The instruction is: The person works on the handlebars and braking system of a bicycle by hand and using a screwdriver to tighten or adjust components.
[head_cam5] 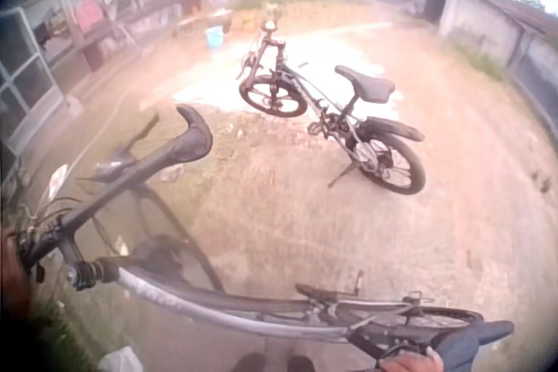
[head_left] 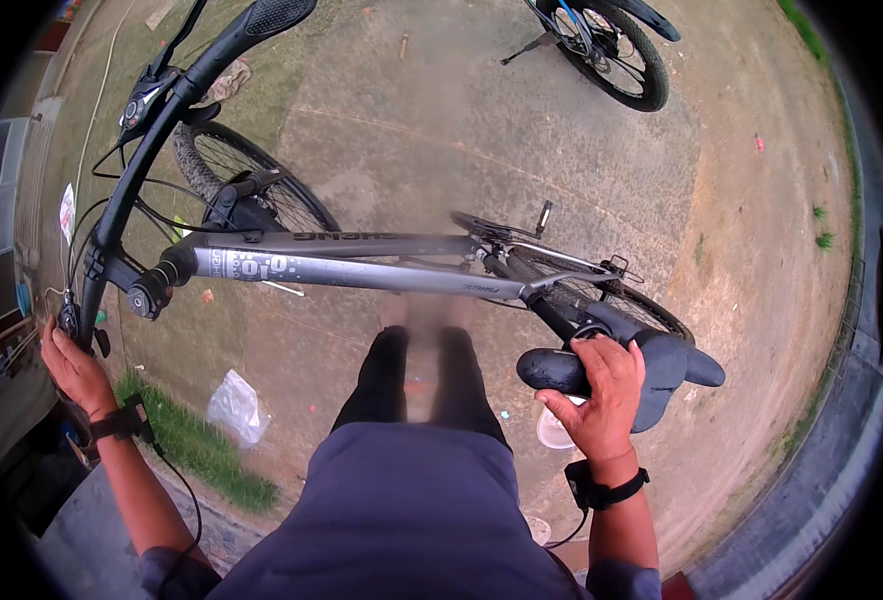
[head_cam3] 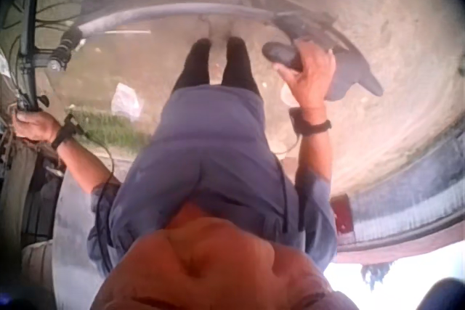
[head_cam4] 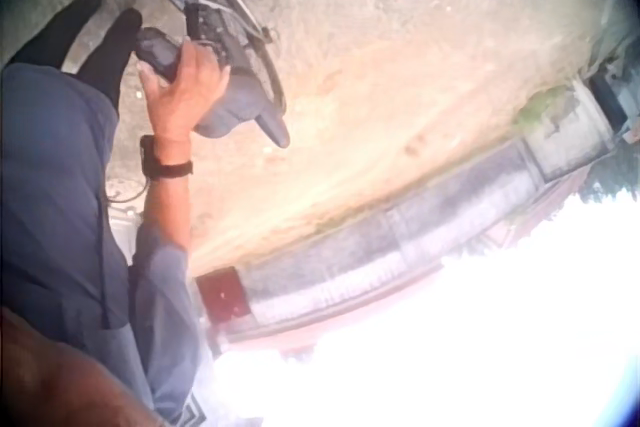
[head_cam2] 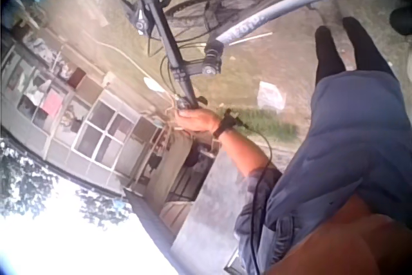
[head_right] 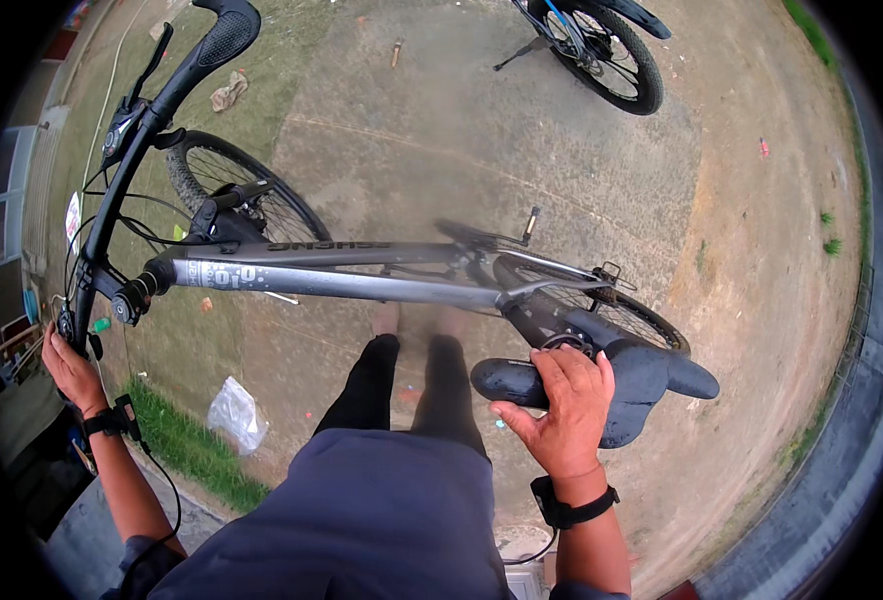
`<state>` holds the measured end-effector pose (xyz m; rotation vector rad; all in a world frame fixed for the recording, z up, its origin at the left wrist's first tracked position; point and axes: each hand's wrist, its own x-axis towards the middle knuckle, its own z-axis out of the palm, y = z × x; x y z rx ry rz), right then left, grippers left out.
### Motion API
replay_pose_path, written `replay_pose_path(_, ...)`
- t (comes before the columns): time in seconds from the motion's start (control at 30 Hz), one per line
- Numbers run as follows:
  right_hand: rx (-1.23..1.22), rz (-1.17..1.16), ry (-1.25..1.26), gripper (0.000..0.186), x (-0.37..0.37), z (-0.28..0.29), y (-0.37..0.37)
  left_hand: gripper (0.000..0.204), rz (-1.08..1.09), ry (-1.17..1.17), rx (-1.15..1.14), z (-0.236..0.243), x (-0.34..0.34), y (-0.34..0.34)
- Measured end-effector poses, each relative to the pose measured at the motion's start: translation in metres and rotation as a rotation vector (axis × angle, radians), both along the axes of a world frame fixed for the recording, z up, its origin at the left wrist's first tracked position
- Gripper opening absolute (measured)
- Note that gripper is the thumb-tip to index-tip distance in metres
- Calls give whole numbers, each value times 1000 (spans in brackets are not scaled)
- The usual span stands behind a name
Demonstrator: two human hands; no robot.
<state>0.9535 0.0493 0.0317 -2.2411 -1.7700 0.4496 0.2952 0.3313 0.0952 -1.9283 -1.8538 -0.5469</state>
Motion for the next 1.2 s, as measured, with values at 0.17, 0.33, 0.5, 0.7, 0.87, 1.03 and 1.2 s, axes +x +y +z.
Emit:
replay_pose_path(0.17, 18, 8, -12, 78, 1, -3, -2, 48, 22, -50, -49, -3, -13, 5)
replay_pose_path(0.33, 2, -14, -6, 79, 1, -1, -1, 50, 49, -233, -89, -7, -3, 2)
replay_pose_path(0.5, -4, -22, -22, 78, 2, 3, -2, 51, 63, -236, -95, -10, -2, 0)
replay_pose_path(0.7, 1, -28, -38, 79, 1, 2, -4, 52, 62, -189, -100, -11, -9, 4)
replay_pose_path(0.87, 16, -20, -55, 79, 6, 1, -9, 52, 58, -200, -89, -12, 1, 2)
replay_pose_path(1.03, -47, 41, -55, 83, 8, 2, 0, 41, 56, -70, -13, -6, 2, -15)
replay_pose_path(1.2, -6, 83, -100, 72, 21, -8, -27, 26, -11, -54, 66, -7, 61, -4)
